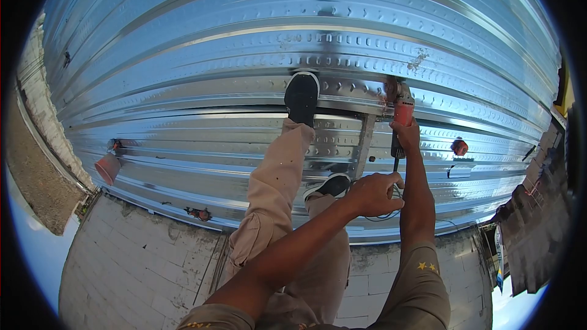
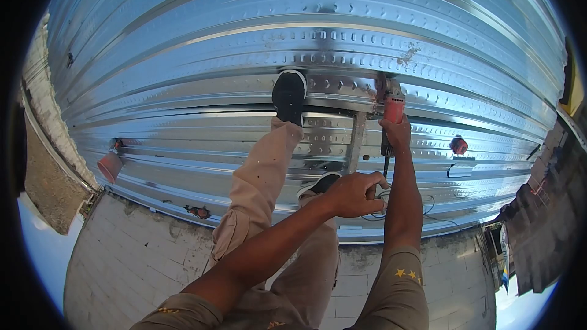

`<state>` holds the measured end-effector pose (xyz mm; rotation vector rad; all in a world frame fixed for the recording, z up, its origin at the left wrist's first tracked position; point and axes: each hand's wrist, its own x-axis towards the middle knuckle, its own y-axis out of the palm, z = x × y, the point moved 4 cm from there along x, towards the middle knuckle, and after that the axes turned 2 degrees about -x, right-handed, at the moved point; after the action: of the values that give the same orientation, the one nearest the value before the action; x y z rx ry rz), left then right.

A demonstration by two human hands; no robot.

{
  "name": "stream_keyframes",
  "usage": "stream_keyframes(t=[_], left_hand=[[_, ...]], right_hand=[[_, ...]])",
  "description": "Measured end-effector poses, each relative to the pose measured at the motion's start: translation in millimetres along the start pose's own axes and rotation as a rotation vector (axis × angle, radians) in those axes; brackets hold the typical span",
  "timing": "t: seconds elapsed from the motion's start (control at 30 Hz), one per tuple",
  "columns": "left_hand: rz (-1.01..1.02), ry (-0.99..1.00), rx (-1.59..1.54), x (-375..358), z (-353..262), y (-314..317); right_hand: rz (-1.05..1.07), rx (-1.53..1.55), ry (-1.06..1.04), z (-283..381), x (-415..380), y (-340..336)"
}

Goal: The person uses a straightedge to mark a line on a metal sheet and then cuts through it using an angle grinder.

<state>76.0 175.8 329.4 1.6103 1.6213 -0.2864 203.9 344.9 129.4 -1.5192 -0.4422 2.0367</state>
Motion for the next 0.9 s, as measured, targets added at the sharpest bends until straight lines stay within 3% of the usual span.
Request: stream_keyframes(t=[0.33, 0.43, 0.53, 0.9], left_hand=[[-0.018, 0.030, -0.032, 2, -1, -1], [0.010, 0.026, -0.002, 3, -5, -4], [0.003, -0.013, -0.091, 0, 0, -4], [-0.023, 0.009, -0.037, 1, 3, 0]], right_hand=[[-0.022, 0.093, -0.065, 9, -8, -7], [-0.038, -0.006, -0.089, 22, -22, -13], [-0.057, 0.021, -0.019, 4, -24, -5], [-0.052, 0.067, -0.060, 0, -10, -1]])
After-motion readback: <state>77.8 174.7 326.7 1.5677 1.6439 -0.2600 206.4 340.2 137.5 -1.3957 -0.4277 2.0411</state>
